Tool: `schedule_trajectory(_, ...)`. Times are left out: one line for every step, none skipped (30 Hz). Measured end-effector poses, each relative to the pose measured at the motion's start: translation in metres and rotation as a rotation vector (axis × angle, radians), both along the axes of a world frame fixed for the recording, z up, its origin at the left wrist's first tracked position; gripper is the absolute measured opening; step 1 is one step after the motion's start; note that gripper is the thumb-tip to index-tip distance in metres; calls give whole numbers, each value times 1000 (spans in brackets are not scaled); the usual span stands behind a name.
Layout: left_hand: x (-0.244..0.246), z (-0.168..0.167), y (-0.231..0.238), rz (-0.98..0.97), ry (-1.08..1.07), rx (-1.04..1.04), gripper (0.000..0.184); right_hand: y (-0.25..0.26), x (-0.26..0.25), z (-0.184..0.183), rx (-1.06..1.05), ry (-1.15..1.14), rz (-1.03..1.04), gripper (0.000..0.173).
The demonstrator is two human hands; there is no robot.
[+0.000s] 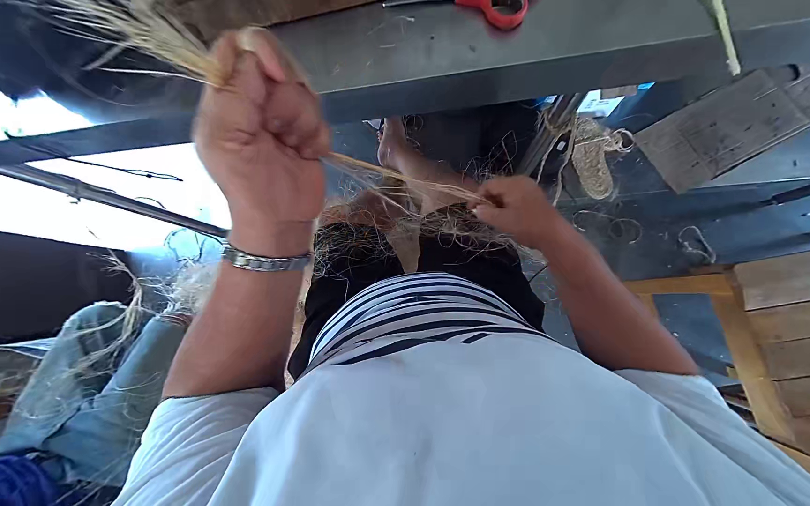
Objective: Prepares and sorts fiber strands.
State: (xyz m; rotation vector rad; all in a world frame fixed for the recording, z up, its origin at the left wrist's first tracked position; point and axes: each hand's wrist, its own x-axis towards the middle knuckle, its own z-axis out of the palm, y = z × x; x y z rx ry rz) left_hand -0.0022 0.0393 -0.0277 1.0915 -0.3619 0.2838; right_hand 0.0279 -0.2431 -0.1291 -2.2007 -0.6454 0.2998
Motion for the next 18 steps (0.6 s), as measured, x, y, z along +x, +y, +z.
schedule_trajectory(-2,1,15,51,13,2,42,-18,-4,-8,-7,31,-36,20)
schedule_trajectory(-5,1,31,109,23,19,42,-37,-8,-17,-27,46,-94,20)
schedule_trajectory(-8,0,49,170,26,40,43,-58,-14,-26,-74,55,-168,21)
schedule_trajectory(-11,0,73,239,23,51,43,-81,-20,-35,-143,77,-265,22)
schedule_trajectory(-15,-2,102,318,19,38,44,-105,-27,-47,-226,117,-372,24)
schedule_trajectory(-17,-6,136,396,6,7,43,-131,-36,-58,-311,177,-477,25)
schedule_trajectory(-20,-11,169,471,-4,-33,38,-159,-46,-71,-392,240,-567,26)
schedule_trajectory(-23,-14,192,528,-14,-31,35,-184,-53,-79,-468,321,-625,30)
schedule_trajectory(-26,-14,198,557,-21,-14,34,-199,-56,-79,-510,394,-654,34)
schedule_trajectory(-29,-11,187,568,-9,-9,36,-206,-55,-72,-490,428,-650,42)
schedule_trajectory(-31,-5,160,554,8,10,39,-203,-54,-59,-421,400,-624,50)
schedule_trajectory(-34,0,129,494,12,45,42,-189,-50,-40,-312,331,-586,54)
schedule_trajectory(-33,3,97,413,1,83,43,-165,-45,-15,-159,235,-532,55)
schedule_trajectory(-30,4,68,320,-32,100,42,-135,-38,7,43,107,-455,55)
schedule_trajectory(-27,3,41,215,-68,90,40,-102,-29,21,263,-36,-344,56)
schedule_trajectory(-23,2,17,130,-93,73,38,-64,-19,32,447,-156,-214,56)
schedule_trajectory(-20,0,-5,68,-106,47,36,-24,-12,42,567,-221,-94,54)
schedule_trajectory(-17,-2,-24,12,-113,23,35,14,-10,51,653,-215,7,51)
